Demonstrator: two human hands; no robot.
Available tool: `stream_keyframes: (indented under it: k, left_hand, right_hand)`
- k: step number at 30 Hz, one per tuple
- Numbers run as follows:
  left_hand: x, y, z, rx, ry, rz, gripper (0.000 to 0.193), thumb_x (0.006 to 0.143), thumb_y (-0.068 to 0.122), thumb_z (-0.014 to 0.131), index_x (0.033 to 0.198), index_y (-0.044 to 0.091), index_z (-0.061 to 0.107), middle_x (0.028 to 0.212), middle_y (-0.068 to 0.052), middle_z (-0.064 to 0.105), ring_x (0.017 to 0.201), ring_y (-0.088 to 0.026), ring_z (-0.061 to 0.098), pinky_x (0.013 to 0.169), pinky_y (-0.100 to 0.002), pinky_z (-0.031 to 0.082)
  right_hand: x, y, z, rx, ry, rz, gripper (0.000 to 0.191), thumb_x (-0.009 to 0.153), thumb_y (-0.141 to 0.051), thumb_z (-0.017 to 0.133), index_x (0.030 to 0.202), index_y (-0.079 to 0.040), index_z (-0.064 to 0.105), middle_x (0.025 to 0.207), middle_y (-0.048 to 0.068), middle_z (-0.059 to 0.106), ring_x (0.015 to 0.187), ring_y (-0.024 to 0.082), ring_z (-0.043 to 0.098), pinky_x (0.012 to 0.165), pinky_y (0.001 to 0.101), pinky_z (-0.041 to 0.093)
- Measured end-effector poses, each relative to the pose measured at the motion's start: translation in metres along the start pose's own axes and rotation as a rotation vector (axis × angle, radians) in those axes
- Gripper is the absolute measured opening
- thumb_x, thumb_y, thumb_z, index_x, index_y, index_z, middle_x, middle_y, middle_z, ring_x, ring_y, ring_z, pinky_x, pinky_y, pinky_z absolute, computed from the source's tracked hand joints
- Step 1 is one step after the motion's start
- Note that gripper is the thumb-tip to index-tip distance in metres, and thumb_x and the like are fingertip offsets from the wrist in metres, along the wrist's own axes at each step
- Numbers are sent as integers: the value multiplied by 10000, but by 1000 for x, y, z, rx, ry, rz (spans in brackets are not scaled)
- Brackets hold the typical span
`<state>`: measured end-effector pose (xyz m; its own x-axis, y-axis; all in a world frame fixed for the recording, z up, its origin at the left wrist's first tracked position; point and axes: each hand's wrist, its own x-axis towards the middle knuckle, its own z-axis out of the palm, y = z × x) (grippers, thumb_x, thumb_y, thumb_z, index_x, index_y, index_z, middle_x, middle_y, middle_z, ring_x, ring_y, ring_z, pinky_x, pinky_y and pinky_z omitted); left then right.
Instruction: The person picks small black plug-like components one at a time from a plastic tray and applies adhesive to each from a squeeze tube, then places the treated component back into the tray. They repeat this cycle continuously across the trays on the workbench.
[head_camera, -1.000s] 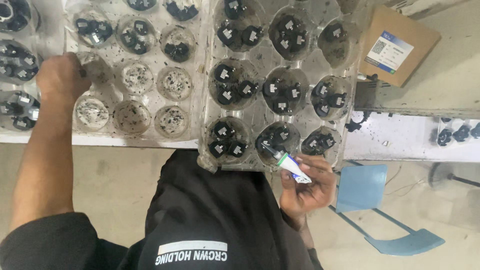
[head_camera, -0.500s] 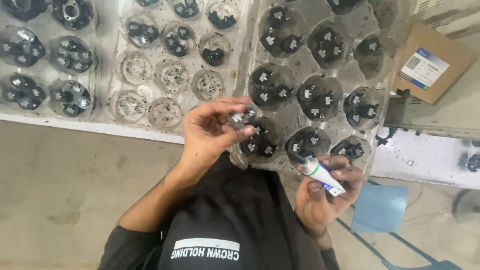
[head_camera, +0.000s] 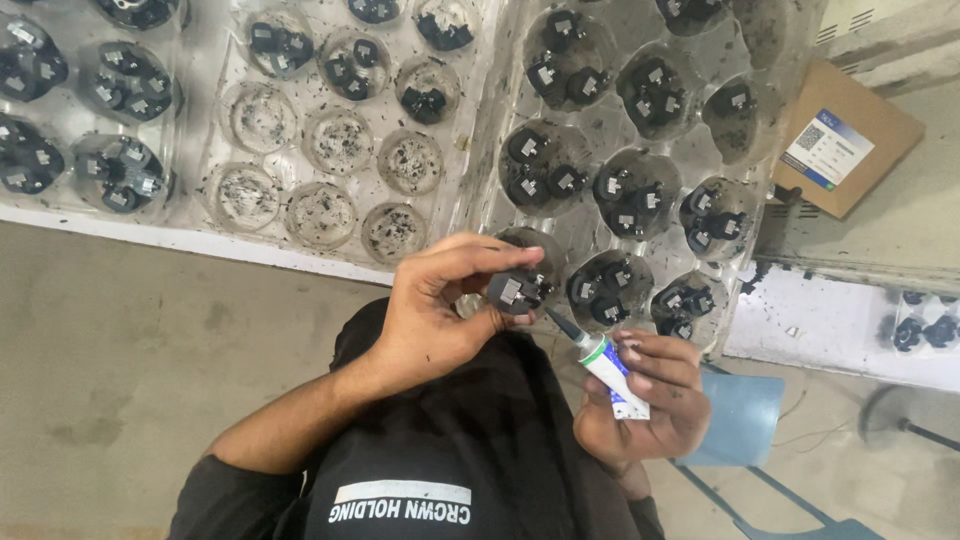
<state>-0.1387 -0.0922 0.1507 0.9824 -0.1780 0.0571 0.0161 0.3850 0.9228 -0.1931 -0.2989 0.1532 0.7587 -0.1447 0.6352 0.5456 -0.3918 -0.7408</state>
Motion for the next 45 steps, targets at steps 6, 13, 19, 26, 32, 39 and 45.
stream_keyframes:
  k: [6,13,19,26,32,39,45]
  left_hand:
    - [-4,-7,3,-188,25,-126,428,863,-238,560,1234,-45,652,1320,-125,691,990,-85,659,930,-353,690]
    - [-3,-6,-4,-145,18,-186,432,830,-234,561,1202,-39,664,1247,-95,711,860,-63,672,842,-313,658]
    - [0,-5,-4,-181,4,-216,476,838,-233,562,1238,-19,706,874,34,549,782,-35,606,879,-306,692]
    - [5,-1,-6,-152,-22,-272,463,840,-225,606,1249,-23,686,936,-41,695,883,-104,749,840,-269,655]
    - [8,-1,-6,-152,-8,-233,447,837,-225,594,1238,-38,656,1221,-91,718,917,-125,755,832,-264,647]
    - [7,-12,-7,-179,-18,-216,453,860,-216,648,1279,-43,657,1261,-112,709,959,-119,733,874,-271,649]
    - [1,-31,1,-405,-10,-214,465,905,-173,708,1342,-39,621,1334,-128,681,1109,-133,696,922,-277,625]
  right_hand:
    - [-1,6,6,-17,-11,-77,329,917,-159,840,1034,-83,543,1019,94,632,965,258,666,799,417,682]
    - [5,17,9,14,-73,-230,263,972,-244,698,1010,-26,557,950,129,634,899,255,645,751,454,700]
    - [9,15,10,-7,-75,-247,241,951,-222,709,966,-20,579,899,141,625,849,252,637,716,449,683]
    - [8,14,13,17,-32,-172,239,951,-192,737,989,-29,568,917,136,634,867,246,644,672,418,688]
    - [9,18,14,65,0,-180,236,923,-213,744,988,-42,596,916,126,641,881,243,639,695,443,675]
    - [8,18,14,-9,-21,-160,264,891,-130,820,998,-61,589,928,113,636,889,238,638,686,419,668]
    - [12,22,17,25,-12,-193,267,873,-134,796,1009,-57,580,920,115,643,868,230,644,681,409,672]
